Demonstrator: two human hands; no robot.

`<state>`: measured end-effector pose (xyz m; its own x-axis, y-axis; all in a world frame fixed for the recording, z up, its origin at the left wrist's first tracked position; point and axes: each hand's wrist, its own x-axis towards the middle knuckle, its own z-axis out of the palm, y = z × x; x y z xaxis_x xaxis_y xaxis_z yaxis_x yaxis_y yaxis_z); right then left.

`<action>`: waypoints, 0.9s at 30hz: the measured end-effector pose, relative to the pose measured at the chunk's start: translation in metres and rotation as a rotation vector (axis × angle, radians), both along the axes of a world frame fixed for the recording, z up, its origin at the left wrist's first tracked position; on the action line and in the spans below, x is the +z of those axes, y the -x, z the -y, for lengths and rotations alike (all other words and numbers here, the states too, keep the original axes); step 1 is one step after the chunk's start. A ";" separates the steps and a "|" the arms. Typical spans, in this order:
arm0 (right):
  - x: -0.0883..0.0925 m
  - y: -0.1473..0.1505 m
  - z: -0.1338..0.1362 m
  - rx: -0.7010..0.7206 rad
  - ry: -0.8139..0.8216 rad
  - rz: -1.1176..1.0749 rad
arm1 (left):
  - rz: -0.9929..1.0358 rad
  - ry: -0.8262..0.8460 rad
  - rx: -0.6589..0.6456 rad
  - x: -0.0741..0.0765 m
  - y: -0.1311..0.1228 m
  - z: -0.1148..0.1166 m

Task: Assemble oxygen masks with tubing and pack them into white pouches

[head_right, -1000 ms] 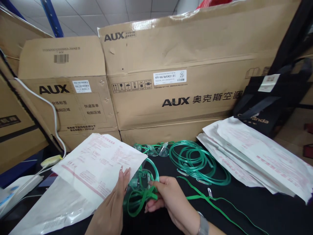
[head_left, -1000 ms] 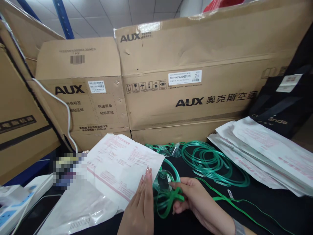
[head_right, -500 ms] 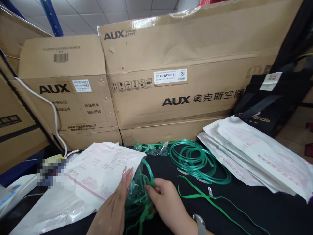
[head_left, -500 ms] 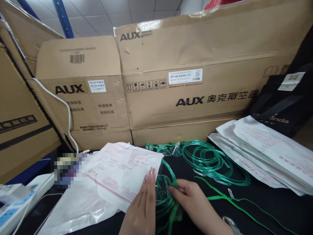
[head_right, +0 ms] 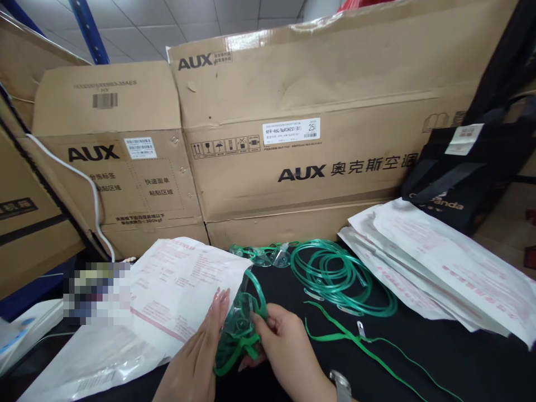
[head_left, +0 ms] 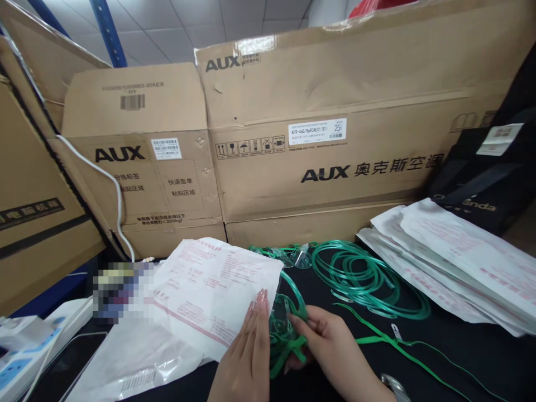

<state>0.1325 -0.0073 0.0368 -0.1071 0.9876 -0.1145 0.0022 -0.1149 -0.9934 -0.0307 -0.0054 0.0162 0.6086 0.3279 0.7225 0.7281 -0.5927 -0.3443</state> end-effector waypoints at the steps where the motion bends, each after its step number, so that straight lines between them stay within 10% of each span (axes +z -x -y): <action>1: -0.002 0.000 0.001 -0.006 -0.064 0.061 | 0.008 0.005 -0.012 0.001 0.000 0.001; 6: -0.011 -0.004 0.004 -0.070 -0.353 0.426 | 0.031 -0.008 -0.045 0.004 -0.001 0.002; 12: 0.002 -0.004 -0.003 0.097 0.052 -0.020 | 0.010 0.000 -0.044 0.002 -0.001 0.002; 17: 0.007 -0.008 -0.005 -0.032 0.205 -0.280 | 0.032 -0.027 -0.036 0.001 -0.003 0.001; 27: -0.007 0.004 0.002 0.003 -0.068 0.058 | 0.030 -0.034 -0.029 0.002 -0.005 0.002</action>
<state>0.1289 -0.0090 0.0294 -0.1053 0.9930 -0.0534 0.0598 -0.0473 -0.9971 -0.0253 -0.0078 0.0178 0.5950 0.2858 0.7512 0.7215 -0.6018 -0.3425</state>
